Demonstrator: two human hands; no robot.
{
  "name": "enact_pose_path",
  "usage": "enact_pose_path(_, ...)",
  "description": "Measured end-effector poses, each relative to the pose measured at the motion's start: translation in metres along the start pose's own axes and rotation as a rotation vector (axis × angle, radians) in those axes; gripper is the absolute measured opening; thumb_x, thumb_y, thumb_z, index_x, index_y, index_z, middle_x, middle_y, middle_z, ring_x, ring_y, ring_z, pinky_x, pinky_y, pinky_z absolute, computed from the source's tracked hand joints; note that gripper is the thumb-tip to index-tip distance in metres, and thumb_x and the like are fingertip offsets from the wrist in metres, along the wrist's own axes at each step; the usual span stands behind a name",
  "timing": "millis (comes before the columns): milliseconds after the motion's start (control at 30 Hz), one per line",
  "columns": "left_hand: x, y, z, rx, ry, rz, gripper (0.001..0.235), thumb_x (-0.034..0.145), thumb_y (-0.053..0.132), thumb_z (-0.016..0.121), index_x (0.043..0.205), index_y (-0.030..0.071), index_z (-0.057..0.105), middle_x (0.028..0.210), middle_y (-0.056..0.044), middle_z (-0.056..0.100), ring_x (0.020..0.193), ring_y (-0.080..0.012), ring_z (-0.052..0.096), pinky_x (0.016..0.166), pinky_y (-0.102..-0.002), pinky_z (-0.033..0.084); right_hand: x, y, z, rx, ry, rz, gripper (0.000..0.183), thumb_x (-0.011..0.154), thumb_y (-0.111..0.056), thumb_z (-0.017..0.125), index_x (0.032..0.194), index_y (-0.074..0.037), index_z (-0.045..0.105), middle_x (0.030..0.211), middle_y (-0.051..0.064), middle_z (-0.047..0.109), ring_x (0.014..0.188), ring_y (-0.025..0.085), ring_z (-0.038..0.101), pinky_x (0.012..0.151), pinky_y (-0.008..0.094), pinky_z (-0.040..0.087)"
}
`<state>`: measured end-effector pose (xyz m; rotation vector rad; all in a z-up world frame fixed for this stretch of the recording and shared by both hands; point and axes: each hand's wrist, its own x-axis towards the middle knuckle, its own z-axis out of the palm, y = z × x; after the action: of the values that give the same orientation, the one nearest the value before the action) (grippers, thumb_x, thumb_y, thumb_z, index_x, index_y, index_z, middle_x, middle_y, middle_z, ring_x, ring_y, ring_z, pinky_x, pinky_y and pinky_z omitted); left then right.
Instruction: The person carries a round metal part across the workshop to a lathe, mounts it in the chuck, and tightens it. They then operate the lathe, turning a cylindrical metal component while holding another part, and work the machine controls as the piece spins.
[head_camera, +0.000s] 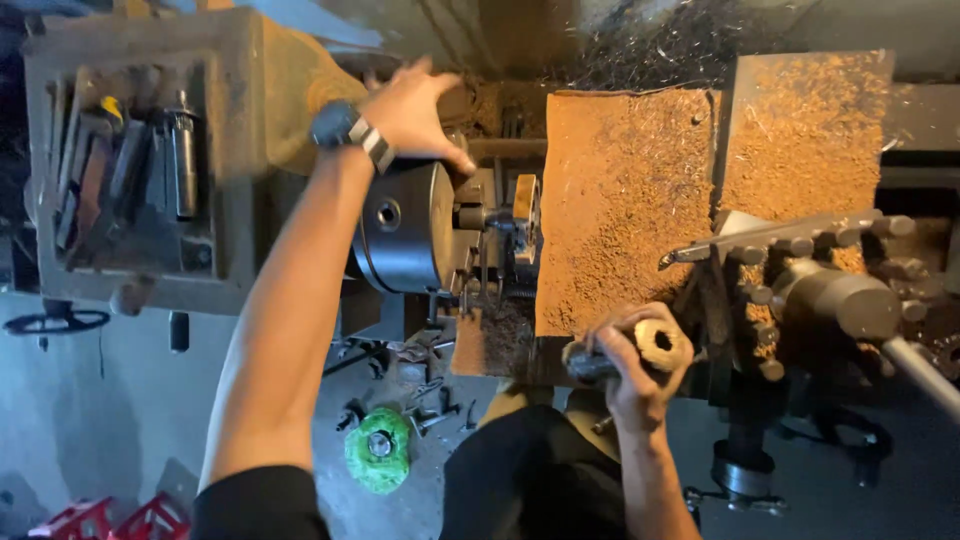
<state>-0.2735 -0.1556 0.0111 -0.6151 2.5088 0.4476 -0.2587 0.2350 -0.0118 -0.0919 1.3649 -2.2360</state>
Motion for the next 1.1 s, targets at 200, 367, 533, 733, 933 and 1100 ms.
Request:
enact_pose_path(200, -0.095, 0.071, 0.057, 0.137, 0.530, 0.267, 0.090, 0.087, 0.063, 0.073, 0.151, 0.003, 0.048, 0.160, -0.019, 0.042, 0.152, -0.0369, 0.035, 0.119, -0.075, 0.008, 0.055, -0.004, 0.022, 0.071, 0.020, -0.085, 0.012, 0.084, -0.001, 0.067, 0.091, -0.003, 0.058, 0.078, 0.010, 0.059, 0.066, 0.020, 0.062, 0.061, 0.036, 0.057)
enact_pose_path(367, -0.115, 0.080, 0.073, 0.350, 0.452, 0.377, 0.113, 0.062, 0.072, 0.075, 0.149, 0.005, 0.047, 0.154, -0.012, 0.048, 0.144, -0.0362, 0.040, 0.117, -0.071, 0.011, 0.132, 0.029, 0.047, -0.074, -0.020, -0.201, 0.010, 0.085, -0.010, 0.069, 0.084, -0.003, 0.062, 0.073, 0.008, 0.060, 0.057, 0.018, 0.062, 0.051, 0.033, 0.054)
enact_pose_path(533, -0.106, 0.072, 0.088, 0.317, 0.545, 0.388, 0.089, 0.082, 0.061, 0.077, 0.149, 0.009, 0.052, 0.151, -0.005, 0.056, 0.143, -0.0335, 0.046, 0.123, -0.068, 0.015, 0.164, 0.067, 0.053, -0.138, -0.069, -0.170, 0.014, 0.077, -0.010, 0.075, 0.083, -0.003, 0.065, 0.074, 0.006, 0.064, 0.058, 0.015, 0.063, 0.053, 0.029, 0.056)
enact_pose_path(733, -0.109, 0.078, 0.080, 0.326, 0.526, 0.391, 0.090, 0.080, 0.064, 0.070, 0.148, 0.006, 0.055, 0.147, -0.007, 0.059, 0.139, -0.0350, 0.048, 0.119, -0.069, 0.017, 0.167, 0.071, 0.048, -0.217, -0.180, -0.190, 0.018, 0.079, -0.011, 0.077, 0.086, -0.002, 0.063, 0.079, 0.006, 0.064, 0.064, 0.013, 0.062, 0.058, 0.029, 0.053)
enact_pose_path(933, -0.103, 0.073, 0.085, 0.282, 0.558, 0.416, 0.082, 0.091, 0.063, 0.066, 0.147, 0.004, 0.056, 0.145, -0.010, 0.061, 0.139, -0.0362, 0.049, 0.119, -0.070, 0.018, 0.176, 0.023, 0.044, -0.078, -0.124, -0.346, 0.021, 0.080, -0.019, 0.074, 0.092, -0.005, 0.063, 0.080, 0.004, 0.066, 0.066, 0.014, 0.065, 0.057, 0.029, 0.056)
enact_pose_path(1100, -0.107, 0.075, 0.082, 0.325, 0.539, 0.386, 0.090, 0.079, 0.061, 0.072, 0.149, 0.008, 0.055, 0.145, -0.006, 0.061, 0.138, -0.0336, 0.050, 0.120, -0.068, 0.017, 0.171, 0.075, 0.040, 0.002, -0.110, -0.190, 0.024, 0.078, -0.019, 0.077, 0.090, -0.004, 0.062, 0.075, 0.006, 0.064, 0.061, 0.016, 0.064, 0.055, 0.032, 0.058)
